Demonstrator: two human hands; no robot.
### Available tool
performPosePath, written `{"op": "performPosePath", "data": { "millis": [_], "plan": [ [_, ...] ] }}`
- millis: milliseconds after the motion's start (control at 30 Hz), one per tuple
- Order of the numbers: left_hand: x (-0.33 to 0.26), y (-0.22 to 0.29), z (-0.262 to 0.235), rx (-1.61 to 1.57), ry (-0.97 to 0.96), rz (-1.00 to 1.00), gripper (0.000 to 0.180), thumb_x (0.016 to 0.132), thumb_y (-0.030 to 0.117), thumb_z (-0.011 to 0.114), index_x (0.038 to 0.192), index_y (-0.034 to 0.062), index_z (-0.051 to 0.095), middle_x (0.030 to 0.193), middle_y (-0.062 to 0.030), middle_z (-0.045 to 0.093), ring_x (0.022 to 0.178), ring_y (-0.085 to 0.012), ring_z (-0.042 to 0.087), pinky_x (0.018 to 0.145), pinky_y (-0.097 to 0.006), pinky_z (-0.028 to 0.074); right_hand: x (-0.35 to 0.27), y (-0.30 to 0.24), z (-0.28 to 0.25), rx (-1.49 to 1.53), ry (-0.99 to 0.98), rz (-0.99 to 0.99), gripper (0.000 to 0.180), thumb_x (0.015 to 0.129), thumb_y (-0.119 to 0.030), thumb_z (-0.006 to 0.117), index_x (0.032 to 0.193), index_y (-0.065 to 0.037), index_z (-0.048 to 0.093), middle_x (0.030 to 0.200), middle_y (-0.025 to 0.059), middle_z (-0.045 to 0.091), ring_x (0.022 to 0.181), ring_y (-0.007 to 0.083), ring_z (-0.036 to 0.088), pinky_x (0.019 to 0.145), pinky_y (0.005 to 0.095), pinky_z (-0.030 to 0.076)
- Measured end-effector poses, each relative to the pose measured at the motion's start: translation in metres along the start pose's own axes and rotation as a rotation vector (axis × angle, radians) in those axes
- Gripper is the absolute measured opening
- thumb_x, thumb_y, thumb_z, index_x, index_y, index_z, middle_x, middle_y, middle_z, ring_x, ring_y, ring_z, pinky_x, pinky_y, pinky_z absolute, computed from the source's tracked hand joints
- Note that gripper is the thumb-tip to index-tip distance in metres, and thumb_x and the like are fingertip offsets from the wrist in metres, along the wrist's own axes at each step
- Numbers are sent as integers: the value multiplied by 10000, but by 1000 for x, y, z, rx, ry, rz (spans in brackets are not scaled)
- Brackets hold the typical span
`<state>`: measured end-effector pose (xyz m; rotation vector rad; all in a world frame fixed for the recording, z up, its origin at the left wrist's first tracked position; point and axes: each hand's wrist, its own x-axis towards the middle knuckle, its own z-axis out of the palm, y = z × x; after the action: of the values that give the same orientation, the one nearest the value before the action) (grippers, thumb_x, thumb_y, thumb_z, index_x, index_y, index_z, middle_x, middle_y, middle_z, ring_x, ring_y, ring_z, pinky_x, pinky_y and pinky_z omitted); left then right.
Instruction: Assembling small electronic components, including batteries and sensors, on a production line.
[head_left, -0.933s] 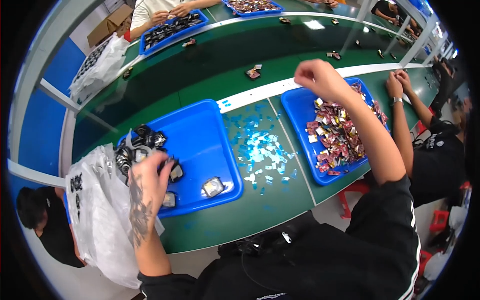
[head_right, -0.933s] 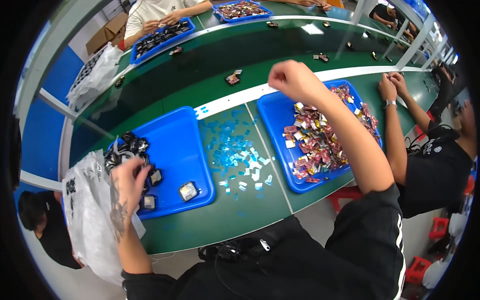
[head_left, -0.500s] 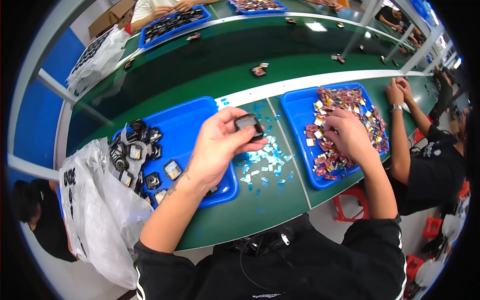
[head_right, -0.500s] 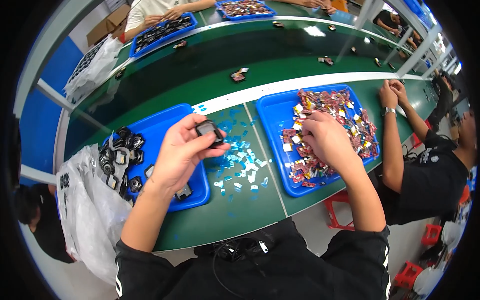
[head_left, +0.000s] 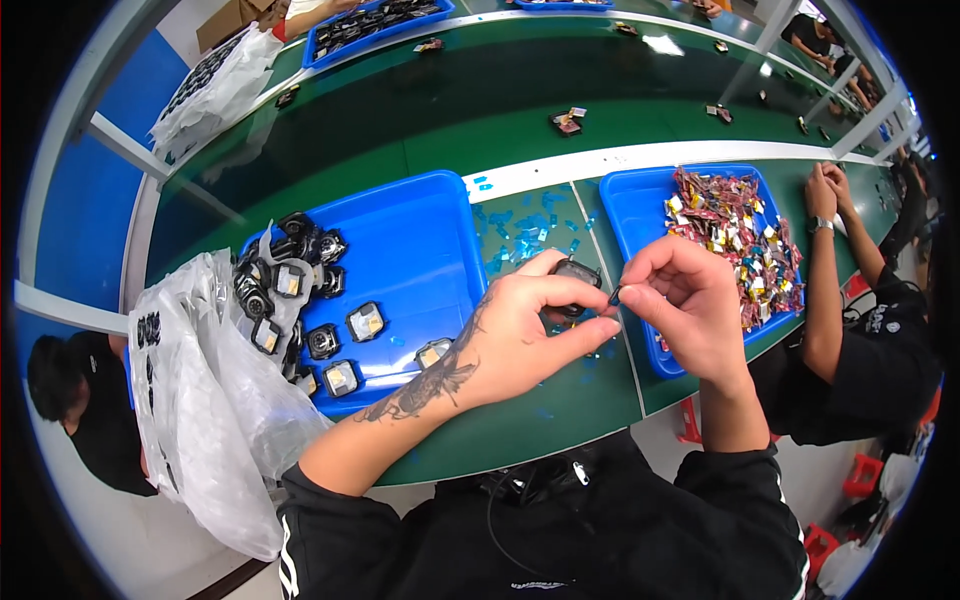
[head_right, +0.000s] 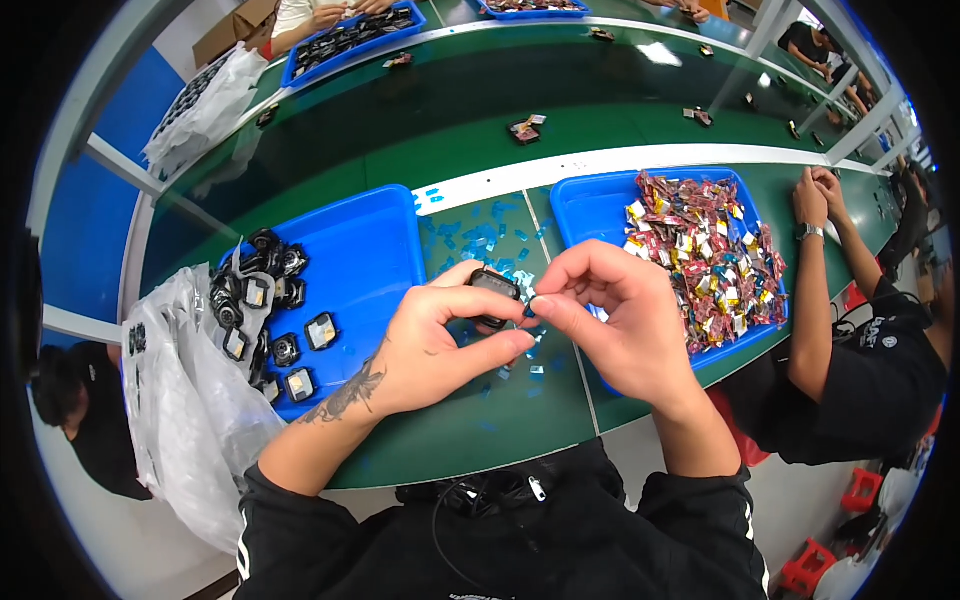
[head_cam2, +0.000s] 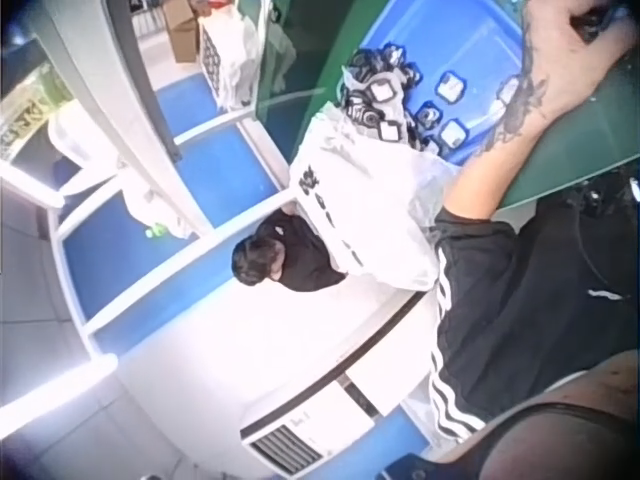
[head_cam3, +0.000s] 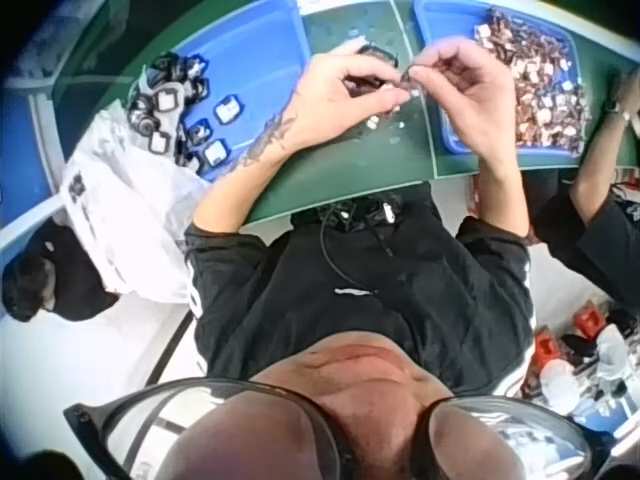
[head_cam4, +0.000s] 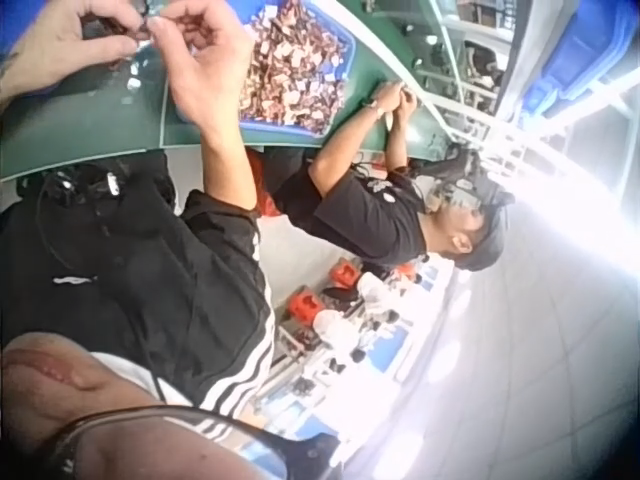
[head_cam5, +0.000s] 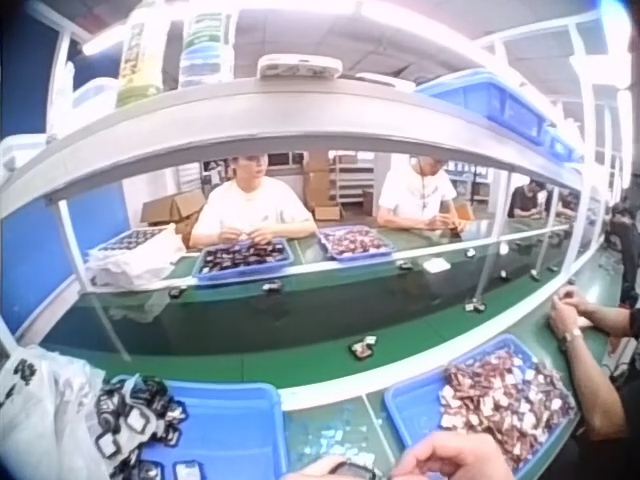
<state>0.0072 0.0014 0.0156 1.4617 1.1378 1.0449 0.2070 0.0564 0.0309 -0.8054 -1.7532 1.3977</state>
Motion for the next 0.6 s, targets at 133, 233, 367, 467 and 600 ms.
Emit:
{"op": "performPosePath", "data": {
  "millis": [133,233,367,467,600],
  "plan": [
    [-1,0,-2,32,37,69,158,810,71,741,954,9,729,933,-86,677,913,-155,597,795,-287,491,3,4,7,91,-33,63,106,862,44,665,933,31,587,886,56,631,797,105,613,689,247,508],
    [-2,-5,-3,34,99,62,131,817,79,730,919,-2,720,917,-95,647,846,-168,623,754,-296,502,8,0,19,-261,21,-137,150,817,64,682,909,16,574,852,70,604,780,154,604,670,274,498],
    [-1,-7,-3,-88,136,41,118,826,79,711,881,-26,706,898,-111,620,761,-175,648,691,-291,521,1,4,33,-771,148,-588,204,751,97,673,880,-8,555,803,108,557,730,306,555,667,368,453],
    [3,0,-16,-16,73,-64,119,830,77,703,875,-34,703,858,-106,653,777,-162,635,705,-289,526,-7,11,32,-625,171,-442,179,774,90,655,887,1,548,803,115,558,728,303,562,661,367,460],
    [7,-5,-19,-217,117,-9,104,860,32,705,905,-61,698,929,-70,599,771,-101,614,645,-205,483,0,14,24,-730,42,-178,229,858,52,614,1080,-4,625,835,133,587,708,264,585,667,317,480]
  ]
}}
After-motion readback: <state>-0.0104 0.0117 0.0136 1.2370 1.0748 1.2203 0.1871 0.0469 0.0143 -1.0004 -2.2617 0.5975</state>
